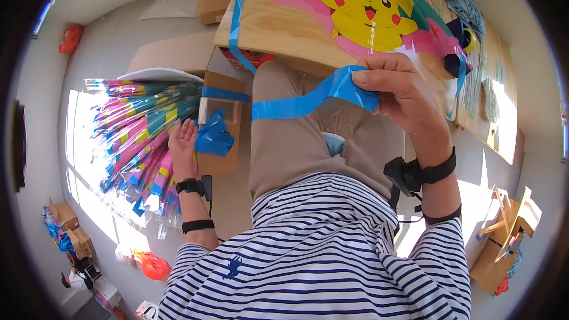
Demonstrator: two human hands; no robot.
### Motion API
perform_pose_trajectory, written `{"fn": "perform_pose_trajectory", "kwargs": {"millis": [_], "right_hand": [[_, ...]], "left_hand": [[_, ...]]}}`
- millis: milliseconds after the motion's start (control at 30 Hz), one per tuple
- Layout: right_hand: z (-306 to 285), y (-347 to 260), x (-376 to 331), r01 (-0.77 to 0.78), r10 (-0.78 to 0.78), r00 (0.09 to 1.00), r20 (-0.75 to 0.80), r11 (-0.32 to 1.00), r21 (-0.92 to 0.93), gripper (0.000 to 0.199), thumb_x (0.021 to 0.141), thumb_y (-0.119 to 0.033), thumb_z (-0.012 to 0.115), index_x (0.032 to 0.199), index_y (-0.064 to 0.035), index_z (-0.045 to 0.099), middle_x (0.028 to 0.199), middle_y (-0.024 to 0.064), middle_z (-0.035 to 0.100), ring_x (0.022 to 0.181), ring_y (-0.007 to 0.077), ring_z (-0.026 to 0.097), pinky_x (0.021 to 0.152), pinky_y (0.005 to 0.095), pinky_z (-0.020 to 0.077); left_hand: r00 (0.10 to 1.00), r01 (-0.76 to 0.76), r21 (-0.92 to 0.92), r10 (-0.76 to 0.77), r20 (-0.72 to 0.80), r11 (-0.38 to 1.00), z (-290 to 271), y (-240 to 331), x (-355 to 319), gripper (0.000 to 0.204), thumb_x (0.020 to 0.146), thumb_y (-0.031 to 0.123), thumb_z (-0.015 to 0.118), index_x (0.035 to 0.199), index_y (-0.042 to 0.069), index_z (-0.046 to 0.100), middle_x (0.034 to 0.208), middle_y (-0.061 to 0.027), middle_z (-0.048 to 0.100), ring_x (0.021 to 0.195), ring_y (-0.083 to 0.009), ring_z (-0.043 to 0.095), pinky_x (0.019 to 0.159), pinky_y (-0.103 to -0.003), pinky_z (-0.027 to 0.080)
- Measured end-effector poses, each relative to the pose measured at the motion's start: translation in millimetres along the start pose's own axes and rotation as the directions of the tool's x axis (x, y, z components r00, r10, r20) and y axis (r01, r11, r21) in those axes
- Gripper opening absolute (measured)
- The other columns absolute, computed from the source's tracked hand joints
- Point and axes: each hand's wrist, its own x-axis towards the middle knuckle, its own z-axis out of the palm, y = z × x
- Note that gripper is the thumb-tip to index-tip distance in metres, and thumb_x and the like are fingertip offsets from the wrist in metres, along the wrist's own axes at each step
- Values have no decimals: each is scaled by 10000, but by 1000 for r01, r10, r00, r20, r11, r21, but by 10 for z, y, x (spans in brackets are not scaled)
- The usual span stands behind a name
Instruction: Assembling a plastic kite featuring a character design by attaching blue plastic strips and tape.
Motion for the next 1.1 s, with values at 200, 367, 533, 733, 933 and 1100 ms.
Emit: {"fn": "perform_pose_trajectory", "kwargs": {"millis": [200,367,533,733,933,1100], "right_hand": [[84,130,117,-19,8,994,105,995,103,184,874,-210,753,822,-40,705,654,-32,583,523,28,483,457,197,336],[-195,295,62,20,-19,1000,-11,988,156,198,883,-234,759,792,-68,700,651,-54,566,521,11,448,454,189,307],[-779,541,-238,83,6,959,-284,950,301,239,889,-230,757,722,-96,651,616,-71,521,502,10,405,447,196,277],[-1346,1198,-555,-6,128,909,-396,955,296,304,916,-238,716,673,-118,578,609,-62,488,498,25,398,449,202,266],[-1294,1528,-702,-185,321,873,-366,914,361,290,891,-254,730,677,-113,594,604,-56,485,527,35,417,483,216,284],[-1334,1659,-713,-173,356,864,-355,874,455,283,893,-266,726,693,-111,599,612,-56,482,551,38,421,504,221,290]], "left_hand": [[611,-397,310,-4,792,864,2127,80,-1062,605,880,156,719,1412,29,461,1317,-129,604,1228,-226,577,1021,-347,458],[326,-354,579,-484,812,734,3087,-248,-1514,245,872,95,707,1101,26,650,962,-20,687,898,-107,640,790,-248,497],[440,-369,637,-476,761,677,3520,-447,-1172,53,906,90,682,904,45,653,759,-4,635,699,-81,582,676,-229,463],[509,-503,591,-337,792,630,5047,-598,-582,87,921,121,670,909,42,634,738,-41,627,689,-121,585,658,-258,453],[170,-753,-92,327,930,652,7519,-116,-371,18,895,38,614,882,48,621,790,-60,661,665,-147,571,644,-281,453],[171,-901,120,86,981,418,7841,-287,-264,186,848,104,607,1010,64,688,767,37,565,672,-92,488,609,-253,375]]}}
